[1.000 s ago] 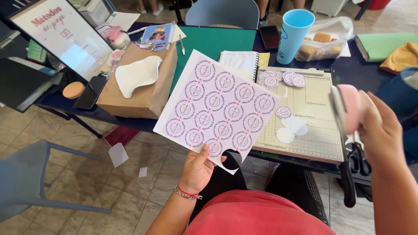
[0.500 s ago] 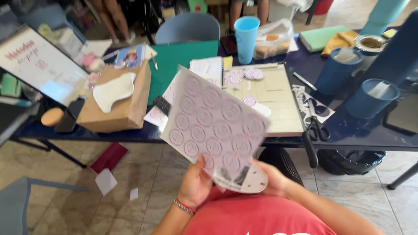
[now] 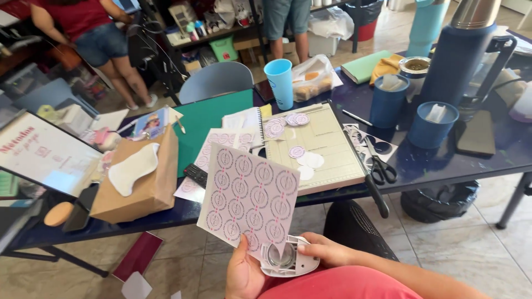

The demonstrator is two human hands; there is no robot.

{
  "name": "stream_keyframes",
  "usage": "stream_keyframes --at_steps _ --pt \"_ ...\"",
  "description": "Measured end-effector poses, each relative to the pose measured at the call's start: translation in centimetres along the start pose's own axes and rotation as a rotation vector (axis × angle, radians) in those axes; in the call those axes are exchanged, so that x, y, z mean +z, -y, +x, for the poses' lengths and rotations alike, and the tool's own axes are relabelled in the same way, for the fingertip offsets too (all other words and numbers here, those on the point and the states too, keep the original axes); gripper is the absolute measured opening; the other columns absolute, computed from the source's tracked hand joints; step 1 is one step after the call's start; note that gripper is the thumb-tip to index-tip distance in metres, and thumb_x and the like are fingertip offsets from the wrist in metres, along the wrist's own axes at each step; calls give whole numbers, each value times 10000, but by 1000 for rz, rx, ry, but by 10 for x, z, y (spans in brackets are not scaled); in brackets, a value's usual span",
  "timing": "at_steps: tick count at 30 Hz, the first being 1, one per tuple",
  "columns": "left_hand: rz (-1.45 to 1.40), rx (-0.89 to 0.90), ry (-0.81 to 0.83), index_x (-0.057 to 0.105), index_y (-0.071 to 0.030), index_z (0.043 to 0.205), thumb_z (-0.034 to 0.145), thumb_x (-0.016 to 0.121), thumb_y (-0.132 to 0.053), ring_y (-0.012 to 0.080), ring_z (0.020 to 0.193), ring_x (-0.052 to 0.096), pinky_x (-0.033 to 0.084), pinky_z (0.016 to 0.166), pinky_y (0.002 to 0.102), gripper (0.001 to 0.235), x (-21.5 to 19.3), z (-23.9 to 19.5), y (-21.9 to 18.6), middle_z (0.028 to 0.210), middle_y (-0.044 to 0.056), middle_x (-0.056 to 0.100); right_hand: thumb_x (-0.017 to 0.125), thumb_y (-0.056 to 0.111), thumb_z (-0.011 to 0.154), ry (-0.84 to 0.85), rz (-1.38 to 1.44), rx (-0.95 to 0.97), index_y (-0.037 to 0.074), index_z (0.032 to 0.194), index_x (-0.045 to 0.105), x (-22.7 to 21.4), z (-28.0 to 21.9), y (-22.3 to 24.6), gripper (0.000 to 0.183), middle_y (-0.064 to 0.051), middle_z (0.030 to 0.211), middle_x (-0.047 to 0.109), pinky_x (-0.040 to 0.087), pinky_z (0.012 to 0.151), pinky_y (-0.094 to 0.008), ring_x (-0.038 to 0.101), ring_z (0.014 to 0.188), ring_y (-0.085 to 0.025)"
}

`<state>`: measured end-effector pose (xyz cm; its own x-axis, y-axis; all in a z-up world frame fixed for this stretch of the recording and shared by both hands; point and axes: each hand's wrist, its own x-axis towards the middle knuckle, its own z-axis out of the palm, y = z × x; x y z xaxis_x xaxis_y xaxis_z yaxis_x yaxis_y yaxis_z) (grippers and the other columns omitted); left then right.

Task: Punch circular designs from a printed sheet of paper using a manual circle punch tool.

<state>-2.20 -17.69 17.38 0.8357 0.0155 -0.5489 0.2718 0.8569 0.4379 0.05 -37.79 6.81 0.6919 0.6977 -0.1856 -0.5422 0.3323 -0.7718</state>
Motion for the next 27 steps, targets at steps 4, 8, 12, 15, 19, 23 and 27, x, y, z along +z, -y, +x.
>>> stream_keyframes --at_steps 4,8,12,15,19,23,27 --pt "-12 -66 87 429 -41 1520 993 344 -291 345 1383 440 292 1218 496 589 4 3 4 1517 180 495 817 412 794 -14 -346 -41 17 1319 571 -19 -1 -12 702 -54 1185 682 517 907 -265 640 1058 -122" --pt "91 126 345 464 -39 1484 980 473 -165 343 1256 568 496 1000 510 520 -29 39 8 1447 206 573 904 369 751 131 -145 -84 39 1542 338 -35 -2 -17 1028 -81 1267 667 534 942 -269 647 1118 -141" --pt "200 339 215 593 -92 1377 1024 528 -200 299 1137 682 588 950 512 375 -30 36 -6 1317 128 691 946 339 662 26 -232 -2 -3 1401 474 -45 -9 -23 941 -115 1174 684 563 855 -315 656 1034 -194" --pt "281 472 261 589 -65 1375 1037 539 -207 266 1087 707 636 870 489 370 -29 26 -20 1293 143 698 1010 295 530 -182 -395 -41 -64 1189 680 -50 -10 -24 820 -166 1035 711 608 725 -382 671 909 -273" --pt "381 577 300 576 -18 1325 1052 522 -176 264 1026 735 678 778 444 320 -31 21 -28 1231 183 714 1064 175 422 -204 -478 -101 -43 1228 688 -38 -10 -21 915 -213 1065 766 619 793 -451 698 968 -283" --pt "423 572 350 610 30 1236 1059 521 -139 321 979 743 683 757 471 260 -41 30 -18 1145 255 727 1038 187 453 -226 -458 -161 -50 1250 643 -38 -10 -24 920 -238 1107 749 598 852 -474 693 1035 -317" --pt "455 547 380 624 29 1213 1066 515 -133 329 977 743 680 762 474 244 -46 39 -11 1123 255 733 1017 243 481 -212 -491 -159 -38 1255 644 -6 -12 -1 904 -257 1116 750 611 842 -488 710 1033 -330"
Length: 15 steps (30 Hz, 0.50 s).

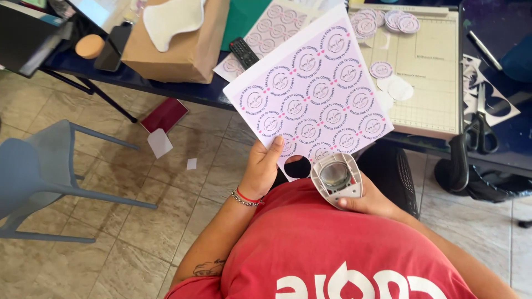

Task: Punch circular designs from a printed sheet of paper using a manual circle punch tool.

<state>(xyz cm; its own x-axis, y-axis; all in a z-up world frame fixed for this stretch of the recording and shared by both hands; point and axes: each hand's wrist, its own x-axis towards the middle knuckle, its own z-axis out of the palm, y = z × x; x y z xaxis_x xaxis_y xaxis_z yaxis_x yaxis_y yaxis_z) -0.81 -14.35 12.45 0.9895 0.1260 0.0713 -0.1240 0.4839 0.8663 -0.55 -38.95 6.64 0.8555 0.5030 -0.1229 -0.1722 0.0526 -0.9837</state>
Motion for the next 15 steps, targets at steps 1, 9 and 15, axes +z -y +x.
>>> stream_keyframes --at_steps 1,9,15 --pt "20 9 29 625 26 1218 1069 508 -127 326 996 731 667 787 498 244 -6 4 9 1135 251 729 995 283 518 -2 -4 -13 -45 1273 622 5 -2 9 904 -259 1131 739 603 867 -495 702 1049 -340" --pt "89 -19 172 620 25 1247 1084 484 -118 319 1092 683 601 920 529 256 0 0 23 1190 250 710 947 269 598 -70 94 64 -44 1288 558 -3 -5 -3 852 -225 1117 731 599 886 -441 692 1024 -281" --pt "82 -29 194 631 30 1244 1089 474 -122 325 1108 676 585 951 531 268 5 -5 17 1182 273 708 917 267 632 -88 129 85 -50 1233 556 11 -9 25 770 -224 1071 739 616 833 -416 700 988 -266"
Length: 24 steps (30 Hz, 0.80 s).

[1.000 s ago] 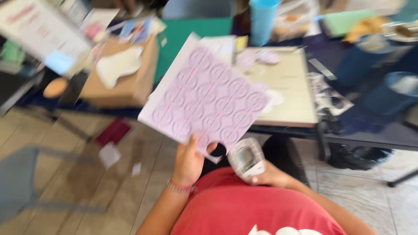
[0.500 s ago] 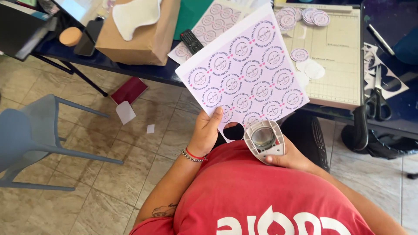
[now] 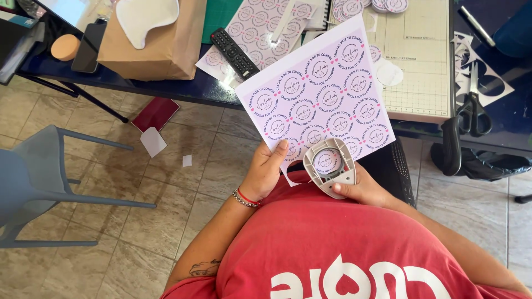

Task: Punch circular designs from a printed sheet of paper using a manual circle punch tool.

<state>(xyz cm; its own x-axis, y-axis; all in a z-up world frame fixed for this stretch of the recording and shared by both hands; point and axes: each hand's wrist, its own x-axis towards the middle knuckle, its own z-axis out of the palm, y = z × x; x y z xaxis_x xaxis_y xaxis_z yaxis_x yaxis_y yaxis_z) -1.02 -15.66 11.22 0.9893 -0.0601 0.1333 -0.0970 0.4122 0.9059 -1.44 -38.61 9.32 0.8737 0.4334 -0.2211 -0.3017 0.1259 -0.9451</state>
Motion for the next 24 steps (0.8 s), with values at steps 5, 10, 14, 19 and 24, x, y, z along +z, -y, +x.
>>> stream_keyframes --at_steps 5,10,14,19,24 --pt "46 -13 -16 639 35 1224 1091 467 -122 303 1089 689 578 967 503 268 1 1 -3 1158 259 724 921 262 656 31 -28 9 -39 1186 579 -5 4 -10 699 -185 999 742 616 739 -353 697 902 -225" --pt "65 -21 -32 641 35 1210 1091 470 -122 275 1082 683 582 960 488 261 -6 0 6 1150 248 728 927 237 666 44 -47 7 -46 1167 585 -14 8 -27 670 -187 961 739 613 701 -345 691 856 -222" --pt "58 -19 -39 632 26 1232 1092 472 -128 278 1095 676 572 975 504 263 -3 -1 5 1173 241 721 930 213 669 48 -53 5 -53 1149 587 -18 10 -33 647 -190 929 734 614 673 -333 693 823 -222" --pt "75 -16 -37 620 28 1244 1094 467 -126 287 1096 677 568 979 511 264 1 -2 5 1174 243 720 932 214 672 50 -60 17 -33 1134 613 -11 8 -23 614 -153 905 737 594 633 -290 692 791 -184" --pt "82 -16 -44 610 21 1247 1093 467 -124 289 1105 674 568 982 514 256 2 -3 3 1181 240 718 930 199 676 42 -60 29 -33 1135 616 -21 11 -41 602 -153 902 738 590 621 -282 691 780 -183"
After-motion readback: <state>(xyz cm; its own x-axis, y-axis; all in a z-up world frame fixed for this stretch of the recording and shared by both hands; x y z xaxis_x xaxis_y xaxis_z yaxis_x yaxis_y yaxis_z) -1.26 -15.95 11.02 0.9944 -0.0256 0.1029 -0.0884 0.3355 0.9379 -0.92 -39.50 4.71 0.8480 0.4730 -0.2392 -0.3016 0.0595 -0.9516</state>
